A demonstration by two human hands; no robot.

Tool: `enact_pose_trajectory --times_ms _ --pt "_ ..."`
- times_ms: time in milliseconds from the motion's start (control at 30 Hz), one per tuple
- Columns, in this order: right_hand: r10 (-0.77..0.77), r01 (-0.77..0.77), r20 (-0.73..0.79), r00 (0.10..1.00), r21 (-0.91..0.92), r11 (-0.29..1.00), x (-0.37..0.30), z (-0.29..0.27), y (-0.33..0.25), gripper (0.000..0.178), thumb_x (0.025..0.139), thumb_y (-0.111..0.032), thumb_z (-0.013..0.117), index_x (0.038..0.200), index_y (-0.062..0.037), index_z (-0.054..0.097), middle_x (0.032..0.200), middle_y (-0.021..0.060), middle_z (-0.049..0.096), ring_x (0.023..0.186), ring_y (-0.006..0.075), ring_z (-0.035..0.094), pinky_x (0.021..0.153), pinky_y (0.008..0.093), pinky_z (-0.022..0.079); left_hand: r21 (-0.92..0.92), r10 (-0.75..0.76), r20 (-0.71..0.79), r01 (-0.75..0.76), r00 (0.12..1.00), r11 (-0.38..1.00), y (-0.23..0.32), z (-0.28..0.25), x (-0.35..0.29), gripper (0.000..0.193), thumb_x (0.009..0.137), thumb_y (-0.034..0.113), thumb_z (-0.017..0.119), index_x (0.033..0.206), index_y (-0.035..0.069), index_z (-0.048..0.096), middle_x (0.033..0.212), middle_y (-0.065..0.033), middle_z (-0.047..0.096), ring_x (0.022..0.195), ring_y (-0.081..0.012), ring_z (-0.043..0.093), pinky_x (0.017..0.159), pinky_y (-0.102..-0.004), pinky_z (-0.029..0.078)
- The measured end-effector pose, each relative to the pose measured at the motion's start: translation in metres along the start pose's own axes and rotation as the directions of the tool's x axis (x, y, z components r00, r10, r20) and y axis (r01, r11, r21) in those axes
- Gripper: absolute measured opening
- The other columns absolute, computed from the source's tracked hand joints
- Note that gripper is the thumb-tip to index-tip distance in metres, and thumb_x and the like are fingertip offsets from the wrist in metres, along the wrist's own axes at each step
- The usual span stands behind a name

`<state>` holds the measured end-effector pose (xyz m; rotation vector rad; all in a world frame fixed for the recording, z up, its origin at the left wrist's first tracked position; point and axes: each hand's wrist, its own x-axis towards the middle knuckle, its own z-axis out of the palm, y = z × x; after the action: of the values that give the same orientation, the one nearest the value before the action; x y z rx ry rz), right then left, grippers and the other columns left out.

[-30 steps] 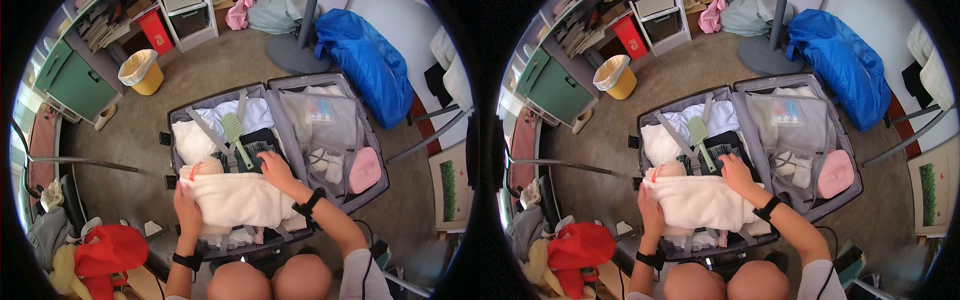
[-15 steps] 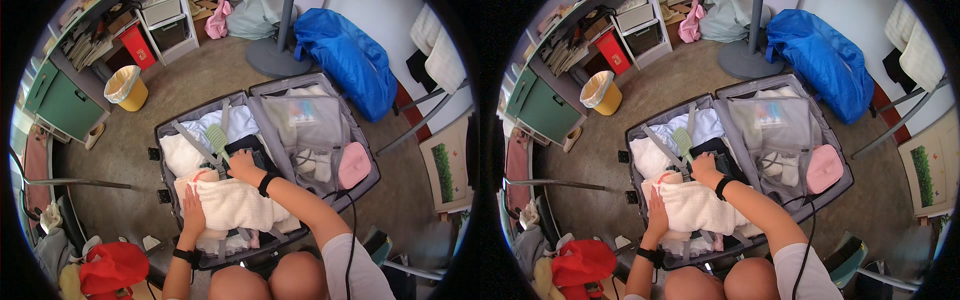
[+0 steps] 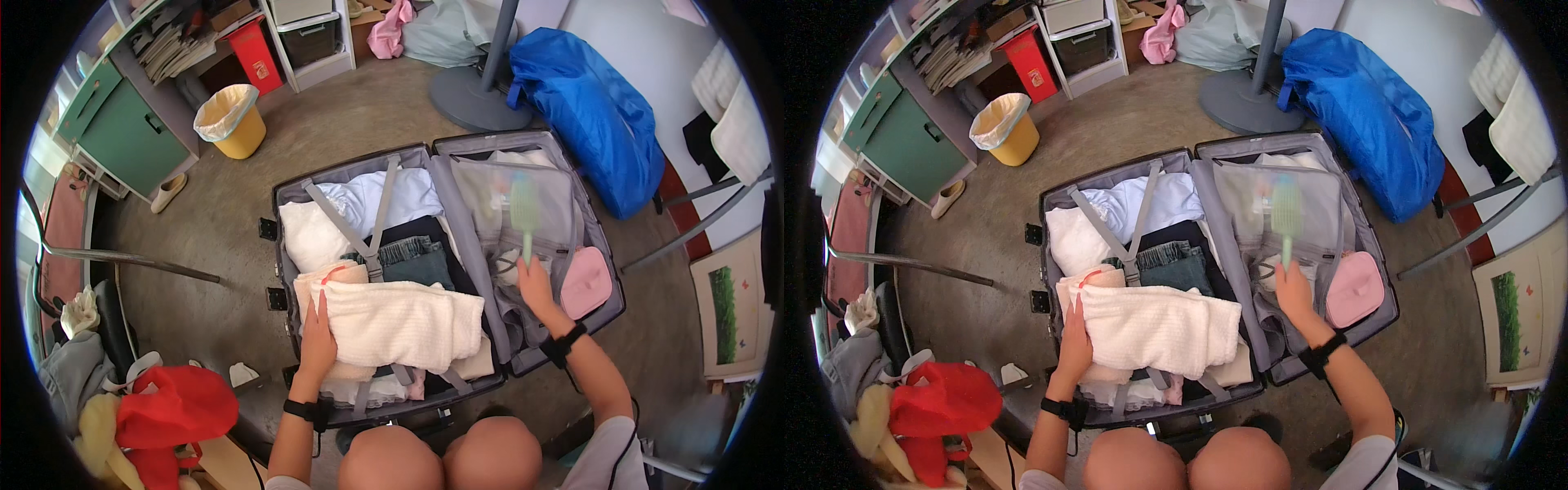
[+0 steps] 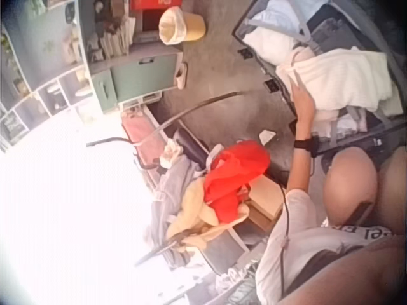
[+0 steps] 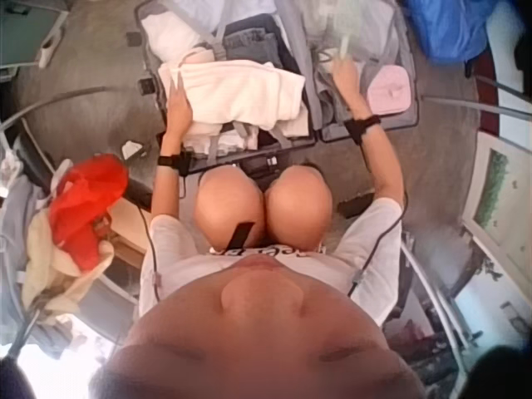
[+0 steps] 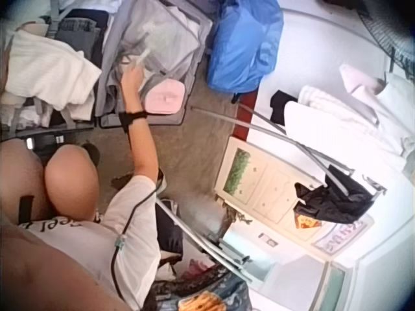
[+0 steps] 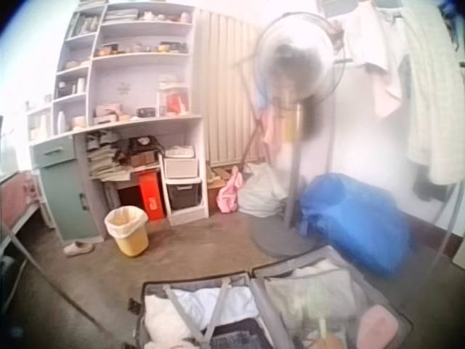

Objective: The person takes several towels from a drying rack, folds them by hand, and places them into an open suitcase on the floor, before organizing a brush and small containers into a zippered mesh compartment within the suitcase lid.

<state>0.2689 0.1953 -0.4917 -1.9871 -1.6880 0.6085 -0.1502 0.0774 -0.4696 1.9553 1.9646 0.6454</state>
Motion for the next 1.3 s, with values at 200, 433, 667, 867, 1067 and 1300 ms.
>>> enact_pose_trajectory --times_ms 200,433,667,867,1067,1300 --pt "0.130 -0.072 0.143 0.981 -0.353 0.933 -0.039 -0.003 0.019 0.029 0.085 -0.022 0.048 0.098 0.0029 0.044 0.088 0.0255 0.056 0.079 0.0427 0.054 0.068 0.0488 0.043 -0.263 -0.046 -0.028 0.037 0.999 0.964 -0.005 -0.009 0.004 0.069 0.072 -0.008 0.042 0.136 0.000 0.018 0.119 -0.0313 0.039 0.109 -0.0450 0.040 0.092 -0.0440 0.033" --pt "-0.503 0.514 0.139 0.853 -0.064 0.855 -0.048 -0.004 -0.081 0.059 0.076 -0.014 0.060 0.126 0.0008 0.033 0.125 0.0184 0.038 0.115 0.0347 0.036 0.096 0.0421 0.030 -0.628 -0.425 0.145 0.415 0.894 0.658 -0.021 -0.015 -0.005 0.057 0.078 0.011 0.062 0.126 -0.003 0.035 0.108 -0.0141 0.054 0.093 -0.0186 0.054 0.082 -0.0300 0.043" --pt "-0.774 0.631 0.407 0.486 0.449 0.632 -0.052 0.038 -0.179 0.073 0.068 -0.026 0.072 0.129 -0.0076 0.035 0.141 0.0163 0.021 0.130 0.0332 0.018 0.106 0.0423 0.017 -0.762 -0.185 0.287 0.341 0.940 0.551 0.041 -0.057 -0.012 0.041 0.075 0.008 0.066 0.112 -0.003 0.051 0.100 -0.0065 0.060 0.088 -0.0109 0.054 0.079 -0.0256 0.043" --pt "-0.808 0.400 0.579 0.109 0.719 0.569 -0.045 0.052 -0.191 0.046 0.063 -0.024 0.075 0.102 -0.0056 0.058 0.106 0.0139 0.058 0.099 0.0270 0.055 0.082 0.0354 0.043 -0.741 0.080 0.364 0.236 0.928 0.629 0.080 -0.096 -0.001 0.037 0.071 0.005 0.068 0.106 0.000 0.057 0.095 -0.0053 0.061 0.086 -0.0113 0.055 0.077 -0.0251 0.043" --pt "-0.770 0.590 0.530 0.354 0.512 0.624 -0.026 0.044 -0.153 0.029 0.065 -0.013 0.069 0.090 -0.0016 0.058 0.085 0.0126 0.057 0.078 0.0310 0.056 0.068 0.0353 0.045 -0.265 0.314 -0.023 -0.309 0.949 0.913 0.105 -0.094 0.016 0.044 0.059 0.004 0.070 0.101 0.008 0.059 0.075 -0.0073 0.053 0.068 -0.0256 0.053 0.063 -0.0329 0.043" --pt "-0.395 0.108 0.585 0.709 0.463 0.880 -0.023 0.047 -0.110 0.024 0.077 -0.002 0.056 0.100 -0.0042 0.048 0.106 0.0113 0.052 0.097 0.0222 0.052 0.081 0.0292 0.041 -0.331 0.523 0.470 -0.407 0.711 0.851 0.122 -0.045 0.016 0.060 0.068 0.013 0.067 0.125 0.012 0.045 0.098 -0.0097 0.055 0.088 -0.0273 0.053 0.076 -0.0374 0.041"
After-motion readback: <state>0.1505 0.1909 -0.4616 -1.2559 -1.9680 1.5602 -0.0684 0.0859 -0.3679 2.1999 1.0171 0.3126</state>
